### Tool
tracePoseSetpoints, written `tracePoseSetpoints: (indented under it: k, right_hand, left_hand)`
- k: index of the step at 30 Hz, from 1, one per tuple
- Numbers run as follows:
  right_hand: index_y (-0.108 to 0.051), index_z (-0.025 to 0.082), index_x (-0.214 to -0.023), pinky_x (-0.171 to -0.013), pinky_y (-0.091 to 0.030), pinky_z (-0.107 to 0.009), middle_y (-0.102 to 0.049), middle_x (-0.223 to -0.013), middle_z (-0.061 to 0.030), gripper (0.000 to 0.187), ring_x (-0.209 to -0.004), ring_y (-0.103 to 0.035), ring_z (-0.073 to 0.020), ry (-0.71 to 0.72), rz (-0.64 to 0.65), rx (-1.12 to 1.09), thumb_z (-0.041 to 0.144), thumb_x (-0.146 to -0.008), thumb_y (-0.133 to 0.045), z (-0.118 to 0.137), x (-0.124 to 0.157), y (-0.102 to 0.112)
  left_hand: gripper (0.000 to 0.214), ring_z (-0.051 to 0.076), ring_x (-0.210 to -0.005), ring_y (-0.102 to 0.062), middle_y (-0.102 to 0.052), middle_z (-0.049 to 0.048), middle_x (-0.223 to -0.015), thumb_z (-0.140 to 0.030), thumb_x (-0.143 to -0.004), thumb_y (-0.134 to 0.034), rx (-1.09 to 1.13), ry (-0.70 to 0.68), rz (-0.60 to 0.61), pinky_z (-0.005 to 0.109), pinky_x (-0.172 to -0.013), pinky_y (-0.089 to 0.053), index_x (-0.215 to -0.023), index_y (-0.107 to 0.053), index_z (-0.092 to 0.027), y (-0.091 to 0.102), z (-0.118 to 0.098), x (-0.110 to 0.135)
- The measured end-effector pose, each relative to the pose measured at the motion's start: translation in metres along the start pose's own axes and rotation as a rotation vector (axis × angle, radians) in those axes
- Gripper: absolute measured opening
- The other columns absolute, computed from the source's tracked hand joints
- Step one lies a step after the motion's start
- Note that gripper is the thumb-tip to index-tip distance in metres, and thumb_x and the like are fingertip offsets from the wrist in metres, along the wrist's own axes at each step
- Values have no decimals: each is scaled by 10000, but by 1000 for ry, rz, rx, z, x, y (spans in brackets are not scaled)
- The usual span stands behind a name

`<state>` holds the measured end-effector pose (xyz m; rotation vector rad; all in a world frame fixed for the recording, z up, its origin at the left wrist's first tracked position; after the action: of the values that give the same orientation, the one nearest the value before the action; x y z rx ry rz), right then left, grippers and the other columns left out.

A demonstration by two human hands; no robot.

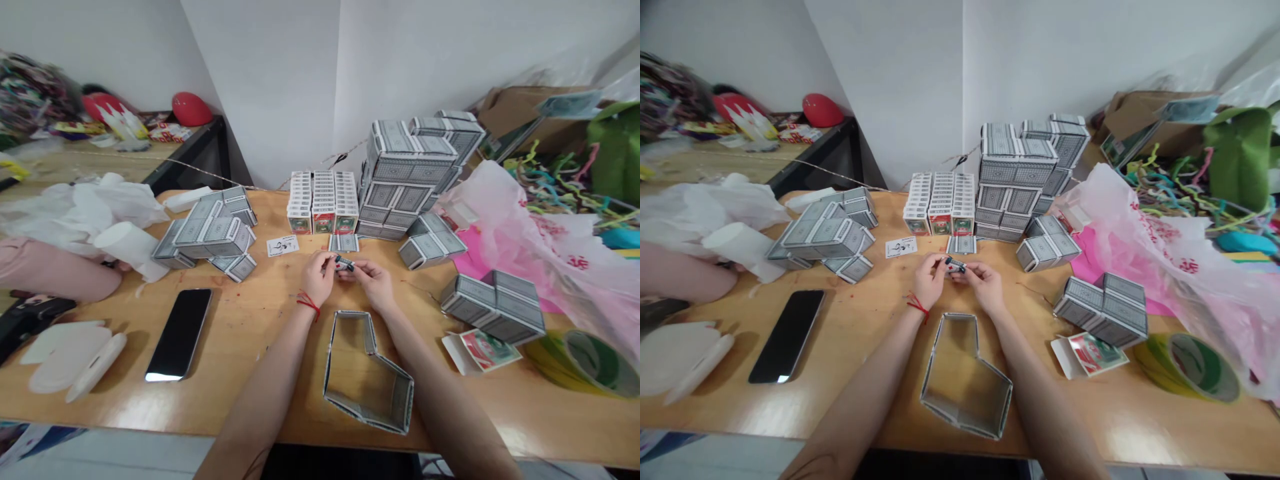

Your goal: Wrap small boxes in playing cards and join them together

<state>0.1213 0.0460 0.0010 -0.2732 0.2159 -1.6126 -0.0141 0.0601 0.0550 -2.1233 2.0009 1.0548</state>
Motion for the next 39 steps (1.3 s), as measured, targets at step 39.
tracePoseSetpoints:
  k: [39]
  right_hand:
    - [-645,214,-927,-678,-497,-278,-680,-860,-47,262,-719,-620,-157,474,-219,881,318,-799,-441,46,20,5]
  left_hand:
    - [333,142,-819,-626,-644,59,-1004,-198,-848,-350,-146,-95,233,272,-781,-506,-1139,-512,-192,-18,-8,21]
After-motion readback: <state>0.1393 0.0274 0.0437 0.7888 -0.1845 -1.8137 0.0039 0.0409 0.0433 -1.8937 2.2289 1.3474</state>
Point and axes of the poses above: each hand's wrist, its own x-axis away from the middle knuckle, its own y-axis out of the back of the hand, z = x × y, the point moved 9 cm from there along -x, towards the middle knuckle
